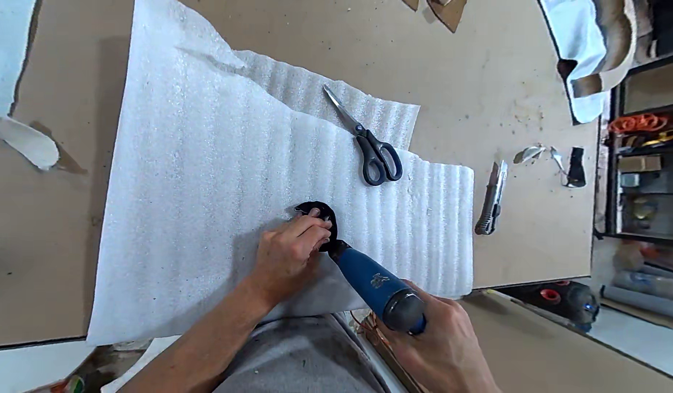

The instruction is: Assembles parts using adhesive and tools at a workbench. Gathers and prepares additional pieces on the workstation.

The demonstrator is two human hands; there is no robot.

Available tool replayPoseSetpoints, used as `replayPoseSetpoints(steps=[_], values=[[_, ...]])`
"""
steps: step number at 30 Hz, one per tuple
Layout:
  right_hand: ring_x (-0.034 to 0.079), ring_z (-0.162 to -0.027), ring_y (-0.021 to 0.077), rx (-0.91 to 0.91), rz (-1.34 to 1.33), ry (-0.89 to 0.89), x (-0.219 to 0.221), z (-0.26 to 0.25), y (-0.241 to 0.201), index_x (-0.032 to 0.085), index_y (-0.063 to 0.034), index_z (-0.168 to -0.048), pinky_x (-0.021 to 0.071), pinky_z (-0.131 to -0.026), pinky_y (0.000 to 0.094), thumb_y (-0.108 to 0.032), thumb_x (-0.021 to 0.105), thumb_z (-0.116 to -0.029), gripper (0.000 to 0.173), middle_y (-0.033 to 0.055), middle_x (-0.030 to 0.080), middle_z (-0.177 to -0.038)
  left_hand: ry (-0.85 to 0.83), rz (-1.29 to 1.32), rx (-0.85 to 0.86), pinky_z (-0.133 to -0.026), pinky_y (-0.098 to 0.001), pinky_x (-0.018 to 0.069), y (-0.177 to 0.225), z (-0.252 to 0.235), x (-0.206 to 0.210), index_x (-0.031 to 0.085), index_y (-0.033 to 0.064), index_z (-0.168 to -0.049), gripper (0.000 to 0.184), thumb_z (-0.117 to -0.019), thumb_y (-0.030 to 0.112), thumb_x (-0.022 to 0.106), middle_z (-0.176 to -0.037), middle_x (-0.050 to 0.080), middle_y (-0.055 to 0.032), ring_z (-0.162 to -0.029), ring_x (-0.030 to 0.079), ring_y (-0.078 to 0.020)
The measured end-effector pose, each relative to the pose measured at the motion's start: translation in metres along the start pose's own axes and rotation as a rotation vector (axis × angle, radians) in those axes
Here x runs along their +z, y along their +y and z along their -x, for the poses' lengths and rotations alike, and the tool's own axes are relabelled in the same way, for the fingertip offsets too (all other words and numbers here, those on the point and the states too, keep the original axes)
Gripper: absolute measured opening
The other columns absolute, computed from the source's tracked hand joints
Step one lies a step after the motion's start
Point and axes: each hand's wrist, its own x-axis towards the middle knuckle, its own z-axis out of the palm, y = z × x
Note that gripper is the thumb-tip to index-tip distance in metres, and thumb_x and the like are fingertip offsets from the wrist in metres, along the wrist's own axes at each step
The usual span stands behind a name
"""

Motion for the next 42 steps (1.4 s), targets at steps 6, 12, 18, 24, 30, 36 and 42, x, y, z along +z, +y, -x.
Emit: replayPoseSetpoints(steps=[6, 12, 18, 24, 30, 36, 42], values=[[0.065, -0.058, 0.0043, 0.025, -0.004, 0.040, -0.002, 0.002, 0.009, 0.077, -0.0173, -0.095, 0.0523, -0.049, 0.0307, -0.044, 0.066, -0.0789, 0.033, -0.0050, 0.069, -0.068, 0.005, 0.007, 0.024, -0.095, -0.0330, 0.0587, -0.003, -0.001, -0.002, 0.078, 0.0117, -0.095, 0.020, -0.0990, 0.015, 0.058, -0.117, 0.076, -0.0002, -0.118, 0.069, -0.0151], [0.065, -0.059, 0.0045, -0.027, 0.067, 0.039, -0.037, -0.008, 0.033, 0.076, -0.0200, -0.095, 0.0512, -0.049, 0.0317, -0.046, 0.064, -0.0812, 0.032, -0.0053, 0.069, -0.069, 0.023, 0.024, 0.092, -0.104, -0.0350, 0.0557, -0.006, 0.000, -0.002, 0.078, 0.0079, -0.093, 0.021, -0.0971, 0.017, 0.059, -0.114, 0.075, -0.0043, -0.125, 0.065, -0.0186], [0.065, -0.058, 0.0061, -0.066, 0.070, 0.038, -0.030, -0.020, 0.031, 0.077, -0.0213, -0.098, 0.0512, -0.049, 0.0339, -0.044, 0.063, -0.0796, 0.032, -0.0062, 0.069, -0.068, 0.056, -0.087, -0.001, -0.093, -0.0373, 0.0595, 0.010, -0.005, -0.003, 0.076, 0.0125, -0.112, 0.024, -0.0959, 0.024, 0.064, -0.115, 0.070, -0.0087, -0.119, 0.066, -0.0234], [0.065, -0.059, 0.0047, -0.097, 0.026, 0.016, -0.026, -0.017, 0.036, 0.077, -0.0211, -0.101, 0.0517, -0.049, 0.0323, -0.044, 0.064, -0.0802, 0.034, -0.0063, 0.070, -0.070, 0.019, -0.203, -0.072, -0.080, -0.0363, 0.0597, 0.021, -0.008, 0.000, 0.080, 0.0160, -0.098, 0.021, -0.0900, 0.026, 0.063, -0.116, 0.069, -0.0069, -0.110, 0.066, -0.0234], [0.065, -0.059, 0.0053, -0.148, 0.032, -0.011, -0.035, -0.020, 0.047, 0.076, -0.0217, -0.104, 0.0511, -0.048, 0.0325, -0.045, 0.063, -0.0816, 0.034, -0.0061, 0.070, -0.071, 0.005, -0.285, -0.153, -0.078, -0.0384, 0.0589, 0.036, -0.014, 0.008, 0.080, 0.0191, -0.103, 0.024, -0.0935, 0.032, 0.062, -0.113, 0.070, -0.0055, -0.111, 0.066, -0.0247], [0.066, -0.060, 0.0050, -0.212, 0.032, -0.056, -0.037, -0.033, 0.053, 0.077, -0.0221, -0.104, 0.0517, -0.049, 0.0323, -0.046, 0.063, -0.0807, 0.036, -0.0066, 0.070, -0.072, 0.148, -0.198, -0.181, -0.094, -0.0388, 0.0586, 0.032, -0.006, 0.019, 0.079, 0.0119, -0.093, 0.021, -0.0936, 0.019, 0.059, -0.112, 0.075, -0.0049, -0.115, 0.069, -0.0234], [0.065, -0.060, 0.0031, -0.248, 0.021, -0.105, -0.034, -0.048, 0.049, 0.076, -0.0233, -0.104, 0.0518, -0.049, 0.0321, -0.047, 0.064, -0.0798, 0.036, -0.0091, 0.069, -0.071, 0.246, -0.104, -0.176, -0.093, -0.0350, 0.0603, 0.025, -0.002, 0.022, 0.080, 0.0105, -0.091, 0.014, -0.0919, 0.015, 0.066, -0.108, 0.077, -0.0047, -0.113, 0.071, -0.0187]])
